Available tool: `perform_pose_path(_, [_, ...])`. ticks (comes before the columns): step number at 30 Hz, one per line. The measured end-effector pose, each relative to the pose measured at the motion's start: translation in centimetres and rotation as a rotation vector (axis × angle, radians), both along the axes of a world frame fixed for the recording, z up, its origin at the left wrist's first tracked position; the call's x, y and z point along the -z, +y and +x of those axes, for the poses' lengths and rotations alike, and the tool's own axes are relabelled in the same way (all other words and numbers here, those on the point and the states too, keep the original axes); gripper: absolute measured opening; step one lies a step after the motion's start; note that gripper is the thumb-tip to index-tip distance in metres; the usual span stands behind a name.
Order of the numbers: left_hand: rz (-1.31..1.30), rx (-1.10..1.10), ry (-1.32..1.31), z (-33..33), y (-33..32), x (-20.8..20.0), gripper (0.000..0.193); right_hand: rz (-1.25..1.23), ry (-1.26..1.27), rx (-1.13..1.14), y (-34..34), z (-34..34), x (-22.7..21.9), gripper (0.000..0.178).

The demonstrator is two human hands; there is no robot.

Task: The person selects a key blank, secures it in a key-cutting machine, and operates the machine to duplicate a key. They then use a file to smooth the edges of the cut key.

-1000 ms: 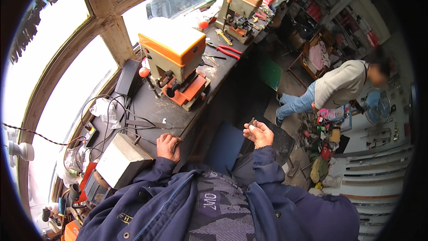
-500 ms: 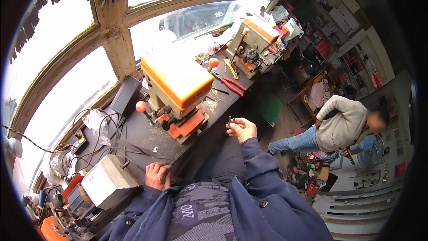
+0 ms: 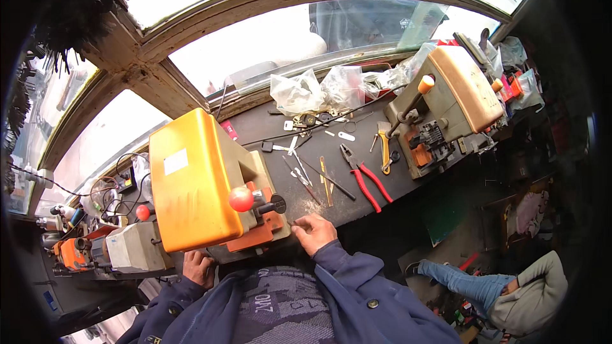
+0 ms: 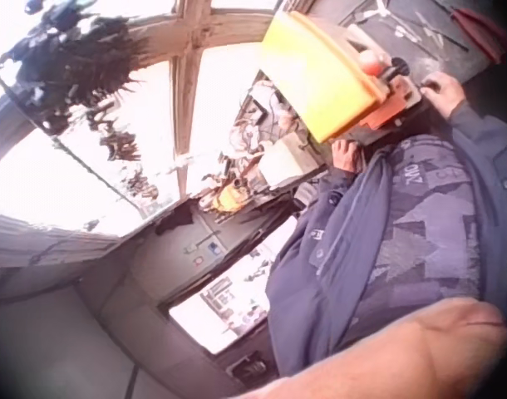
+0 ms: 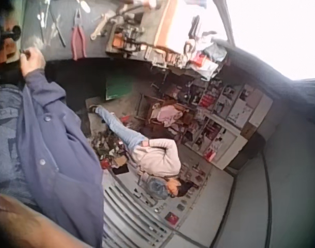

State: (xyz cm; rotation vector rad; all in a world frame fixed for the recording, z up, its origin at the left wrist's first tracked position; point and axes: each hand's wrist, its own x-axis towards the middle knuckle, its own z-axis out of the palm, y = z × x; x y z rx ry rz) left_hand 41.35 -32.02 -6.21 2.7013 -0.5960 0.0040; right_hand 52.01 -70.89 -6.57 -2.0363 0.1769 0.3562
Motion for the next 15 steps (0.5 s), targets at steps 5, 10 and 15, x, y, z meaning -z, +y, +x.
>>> perform_pose_path(5, [0.076,-0.060,0.007,0.0,-1.1,-0.4,0.028,-0.017,-0.049,-0.040,-1.5,1.1,-0.8,0.027])
perform_pose_path(10, [0.089,-0.140,0.105,-0.5,-1.2,-0.4,0.030,0.026,-0.174,0.086,-4.8,3.0,-1.6,0.032])
perform_pose_path(15, [0.073,-0.174,0.134,-0.2,-1.9,-1.2,0.032,0.054,-0.446,0.260,-10.7,14.4,-2.1,0.038])
